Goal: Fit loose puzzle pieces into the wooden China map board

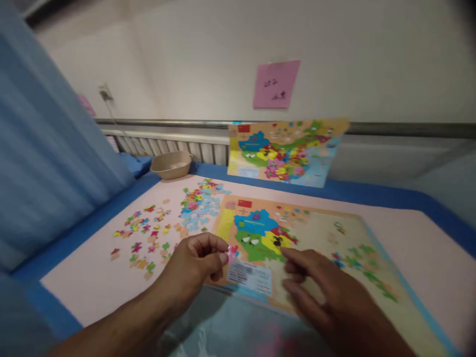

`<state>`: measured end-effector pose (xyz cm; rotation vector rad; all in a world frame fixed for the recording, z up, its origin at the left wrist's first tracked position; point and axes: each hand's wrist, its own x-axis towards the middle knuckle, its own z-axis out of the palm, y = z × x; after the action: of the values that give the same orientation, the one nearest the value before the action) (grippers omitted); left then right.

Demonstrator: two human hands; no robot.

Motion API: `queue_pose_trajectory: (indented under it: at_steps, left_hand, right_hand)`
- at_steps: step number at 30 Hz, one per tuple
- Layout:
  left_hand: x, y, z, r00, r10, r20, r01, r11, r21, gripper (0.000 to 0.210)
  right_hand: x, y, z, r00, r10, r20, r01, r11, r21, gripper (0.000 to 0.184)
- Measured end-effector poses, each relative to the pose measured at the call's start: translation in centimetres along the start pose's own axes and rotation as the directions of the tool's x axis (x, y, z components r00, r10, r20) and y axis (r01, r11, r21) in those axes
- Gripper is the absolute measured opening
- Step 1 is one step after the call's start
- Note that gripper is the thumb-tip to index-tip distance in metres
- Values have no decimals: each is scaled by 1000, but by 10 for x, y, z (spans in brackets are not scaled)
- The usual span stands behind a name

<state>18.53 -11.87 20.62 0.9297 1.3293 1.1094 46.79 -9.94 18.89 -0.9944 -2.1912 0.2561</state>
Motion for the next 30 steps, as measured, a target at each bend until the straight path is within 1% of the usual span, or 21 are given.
queue_pose_trajectory:
  at_steps: [2,4,6,9,11,14,19,26,30]
  left_hand:
    - [-8,-5,27,996,-24,86,25,1000,-11,25]
    - [-10,-9,43,994,-20,109,22,1000,-14,26]
    - [-10,-11,53,994,-14,105,16,1000,-19,29]
    - [-11,-13,62,994,-12,112,13,1000,-11,28]
    - [-14,-14,65,993,-11,117,12,1000,-6,26]
    - [-16,-16,67,994,-4,113,6,1000,-19,27]
    - [-15,-18,67,993,11,114,-8,1000,-24,29]
    - [-14,-20,65,993,24,114,-20,999,-34,34]
    - [-13,-23,66,992,30,122,-25,999,-47,36]
  right_hand:
    - [1,-21,9,999,-6,-44,6,1000,5,27]
    - [1,-33,14,998,-9,-61,10,1000,14,26]
    - [-2,-37,15,998,-11,-55,12,1000,22,23]
    - [-7,-35,13,999,-12,-36,13,1000,27,24]
    - [-8,-34,12,999,-35,-32,36,999,10,24]
    - [-7,-34,13,996,-79,-31,79,996,-30,20]
    - [-6,-33,16,994,-104,-30,101,992,-82,13]
    - [-8,-30,16,994,-103,-21,100,989,-104,14]
    - [-8,-28,18,992,-120,-36,116,989,-95,15]
